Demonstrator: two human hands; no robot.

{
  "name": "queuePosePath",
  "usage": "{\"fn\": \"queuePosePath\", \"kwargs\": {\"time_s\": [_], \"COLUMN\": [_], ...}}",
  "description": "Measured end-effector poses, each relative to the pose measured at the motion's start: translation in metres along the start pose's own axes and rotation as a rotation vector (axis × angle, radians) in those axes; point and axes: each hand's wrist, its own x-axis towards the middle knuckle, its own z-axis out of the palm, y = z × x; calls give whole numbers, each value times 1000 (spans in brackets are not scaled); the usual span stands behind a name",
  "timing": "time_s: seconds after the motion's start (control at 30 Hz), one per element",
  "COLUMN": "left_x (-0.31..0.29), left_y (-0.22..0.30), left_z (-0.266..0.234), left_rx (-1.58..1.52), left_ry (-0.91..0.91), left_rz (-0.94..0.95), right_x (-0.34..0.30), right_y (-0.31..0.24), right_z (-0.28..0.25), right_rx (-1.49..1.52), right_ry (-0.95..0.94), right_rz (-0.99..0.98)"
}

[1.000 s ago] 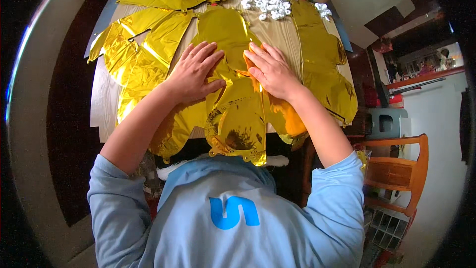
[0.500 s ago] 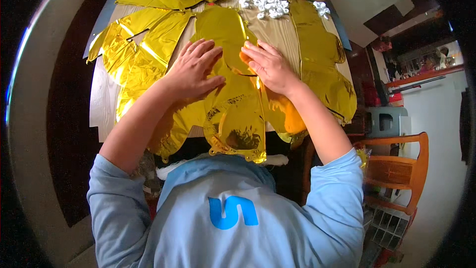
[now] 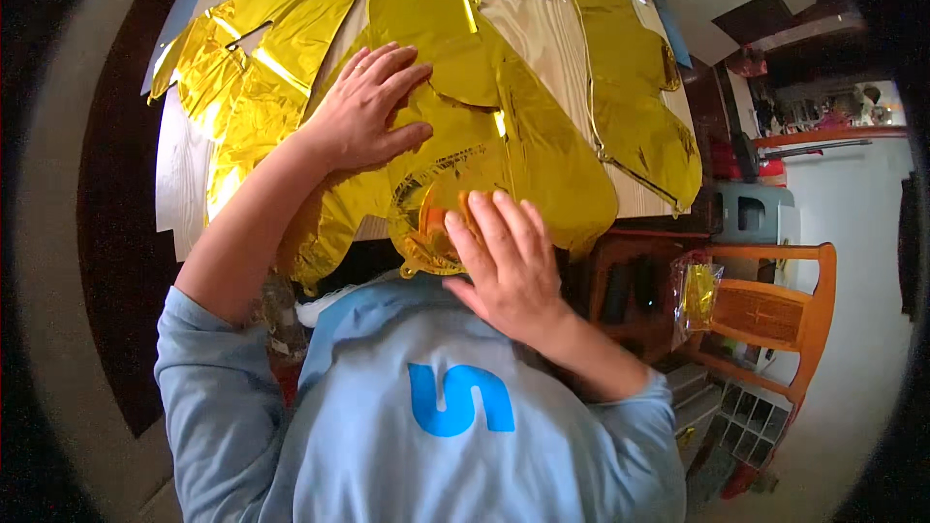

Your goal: Folding gold foil sheets and placing them onto cardboard backings for assembly.

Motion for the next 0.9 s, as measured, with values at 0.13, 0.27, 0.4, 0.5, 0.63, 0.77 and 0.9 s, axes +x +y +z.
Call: {"fn": "queuePosePath", "kwargs": {"time_s": [0.13,0.27,0.4,0.5,0.63,0.77,0.9], "left_x": [-1,-2,-1,-1,-5,-19,-23], "left_y": [-3,-2,3,12,28,41,38], "left_z": [2,1,-2,-11,-16,-11,-7], "left_rx": [34,26,21,11,27,9,-7], "left_ry": [-2,-5,-17,2,-23,-57,-53], "left_rz": [3,-8,-17,-11,50,60,73], "right_x": [-6,-27,-39,-46,-66,-72,-65], "right_y": [5,26,35,21,22,23,24], "right_z": [15,6,6,11,38,51,58], "right_rx": [115,1049,1380,1542,1681,1459,1304], "right_ry": [323,724,810,717,503,446,605], "right_rz": [39,808,1035,1116,1165,1263,1174]}}
